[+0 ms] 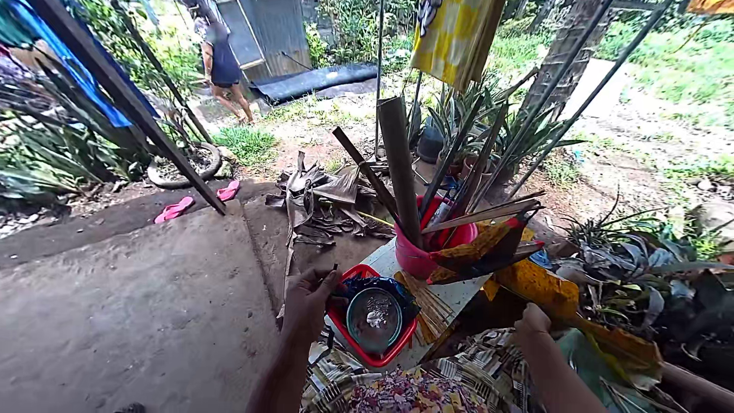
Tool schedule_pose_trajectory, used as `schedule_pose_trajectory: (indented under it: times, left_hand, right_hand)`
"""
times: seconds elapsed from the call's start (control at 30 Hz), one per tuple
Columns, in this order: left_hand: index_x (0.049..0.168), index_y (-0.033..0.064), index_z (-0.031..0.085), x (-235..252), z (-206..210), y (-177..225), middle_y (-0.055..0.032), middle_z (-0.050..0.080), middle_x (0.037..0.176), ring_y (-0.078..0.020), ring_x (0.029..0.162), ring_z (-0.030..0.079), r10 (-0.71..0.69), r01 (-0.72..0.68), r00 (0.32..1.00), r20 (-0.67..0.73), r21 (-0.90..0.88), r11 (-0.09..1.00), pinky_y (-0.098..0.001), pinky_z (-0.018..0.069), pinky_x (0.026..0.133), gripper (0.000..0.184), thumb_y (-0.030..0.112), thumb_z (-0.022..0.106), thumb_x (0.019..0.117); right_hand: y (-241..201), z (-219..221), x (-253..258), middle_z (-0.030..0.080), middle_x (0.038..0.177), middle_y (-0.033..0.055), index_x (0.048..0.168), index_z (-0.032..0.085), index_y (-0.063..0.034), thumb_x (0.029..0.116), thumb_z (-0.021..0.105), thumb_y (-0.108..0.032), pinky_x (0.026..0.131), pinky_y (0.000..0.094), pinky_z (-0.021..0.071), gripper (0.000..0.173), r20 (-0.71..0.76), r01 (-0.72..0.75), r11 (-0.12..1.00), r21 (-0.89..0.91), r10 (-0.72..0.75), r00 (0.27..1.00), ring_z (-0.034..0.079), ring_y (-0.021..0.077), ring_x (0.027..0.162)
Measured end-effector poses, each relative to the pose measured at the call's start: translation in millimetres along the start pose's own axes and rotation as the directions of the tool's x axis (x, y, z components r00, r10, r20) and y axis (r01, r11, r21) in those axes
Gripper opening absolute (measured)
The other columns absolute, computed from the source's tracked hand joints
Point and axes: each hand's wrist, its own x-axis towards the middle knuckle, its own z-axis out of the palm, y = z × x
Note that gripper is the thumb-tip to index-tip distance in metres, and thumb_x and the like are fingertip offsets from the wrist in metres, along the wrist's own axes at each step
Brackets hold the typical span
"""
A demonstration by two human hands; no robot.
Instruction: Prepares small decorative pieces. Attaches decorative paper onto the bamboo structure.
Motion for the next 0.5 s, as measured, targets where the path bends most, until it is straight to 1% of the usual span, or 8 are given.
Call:
schedule_pose_trajectory:
  times: [0.03,0.1,0.13,0.17,0.23,0.3,0.4,0.5]
  left_hand:
    - [0.097,0.0023,0.063,-3,11,-1,-0.0049,0.072,0.084,-0.0135,0.067,0.071,-0.021,0.021,1.000,0.016,-0.043,0.999,-0.0287,0.0618,0.059,0.008,0.003,0.056,0.1013]
    - [0.096,0.0018,0.063,-6,31,-2,-0.0057,0.072,0.082,-0.0135,0.066,0.070,-0.048,0.054,0.997,0.055,-0.111,0.992,-0.0283,0.0615,0.058,0.008,0.001,0.057,0.1005]
    - [0.095,0.0020,0.063,-6,41,-2,-0.0053,0.071,0.081,-0.0135,0.065,0.071,-0.054,0.064,0.995,0.079,-0.130,0.989,-0.0286,0.0622,0.059,0.008,0.001,0.057,0.1002]
    - [0.095,0.0021,0.063,-7,52,-3,-0.0050,0.072,0.080,-0.0137,0.065,0.071,-0.059,0.074,0.993,0.107,-0.148,0.986,-0.0292,0.0629,0.059,0.008,0.000,0.058,0.0998]
    - [0.093,0.0027,0.063,-13,74,-10,-0.0041,0.072,0.079,-0.0145,0.065,0.071,-0.053,0.083,0.982,0.184,-0.159,0.984,-0.0309,0.0636,0.061,0.008,-0.002,0.060,0.0977]
    - [0.094,0.0028,0.065,-23,97,-25,-0.0039,0.072,0.081,-0.0163,0.067,0.073,0.002,0.042,0.953,0.303,-0.137,0.990,-0.0337,0.0652,0.063,0.005,-0.002,0.064,0.0952]
    - [0.096,-0.0003,0.068,-43,124,-52,-0.0046,0.070,0.092,-0.0126,0.075,0.072,0.210,-0.225,0.877,0.433,-0.019,0.974,-0.0298,0.0652,0.068,0.005,0.001,0.070,0.0921]
    - [0.095,0.0011,0.072,-52,131,-73,-0.0051,0.069,0.095,-0.0083,0.077,0.070,0.325,-0.403,0.829,0.456,0.081,0.912,-0.0237,0.0633,0.070,0.008,0.007,0.074,0.0910]
  right_hand:
    - [-8,-8,-11,0.048,0.147,0.0223,0.152,0.037,0.0013,0.1079,0.045,-0.023,0.105,0.0501,0.0445,0.051,-0.001,0.076,0.992,0.098,-0.076,0.997,0.052,0.0300,0.131]
    - [-21,-24,-48,0.061,0.100,0.0101,0.136,0.049,0.0020,0.1096,0.047,-0.021,0.074,0.0293,0.0536,0.035,-0.019,0.345,0.910,0.231,-0.350,0.937,0.063,0.0129,0.081]
    - [-24,-32,-71,0.060,0.086,0.0016,0.126,0.052,0.0040,0.1080,0.049,-0.015,0.066,0.0215,0.0550,0.027,0.023,0.516,0.806,0.292,-0.545,0.838,0.061,0.0040,0.067]
    - [-28,-40,-95,0.062,0.089,-0.0025,0.122,0.053,0.0046,0.1049,0.051,-0.010,0.067,0.0188,0.0562,0.023,0.111,0.652,0.680,0.336,-0.716,0.689,0.062,-0.0005,0.069]
    - [-34,-54,-143,0.061,0.117,0.0044,0.123,0.060,0.0049,0.0998,0.060,-0.012,0.079,0.0220,0.0580,0.029,0.300,0.800,0.459,0.386,-0.883,0.362,0.065,0.0027,0.088]
    - [-38,-56,-181,0.063,0.125,0.0042,0.120,0.072,-0.0067,0.0994,0.067,-0.023,0.084,0.0232,0.0601,0.027,0.428,0.805,0.390,0.447,-0.883,0.190,0.067,0.0063,0.099]
    - [-35,-48,-214,0.072,0.107,0.0012,0.121,0.074,-0.0057,0.0990,0.066,-0.032,0.080,0.0219,0.0584,0.034,0.601,0.727,0.510,0.460,-0.781,0.168,0.068,0.0053,0.091]
    - [-26,-39,-219,0.073,0.096,0.0034,0.107,0.075,-0.0011,0.0937,0.073,-0.016,0.074,0.0218,0.0590,0.020,0.643,0.544,0.662,0.516,-0.718,0.265,0.068,0.0058,0.080]
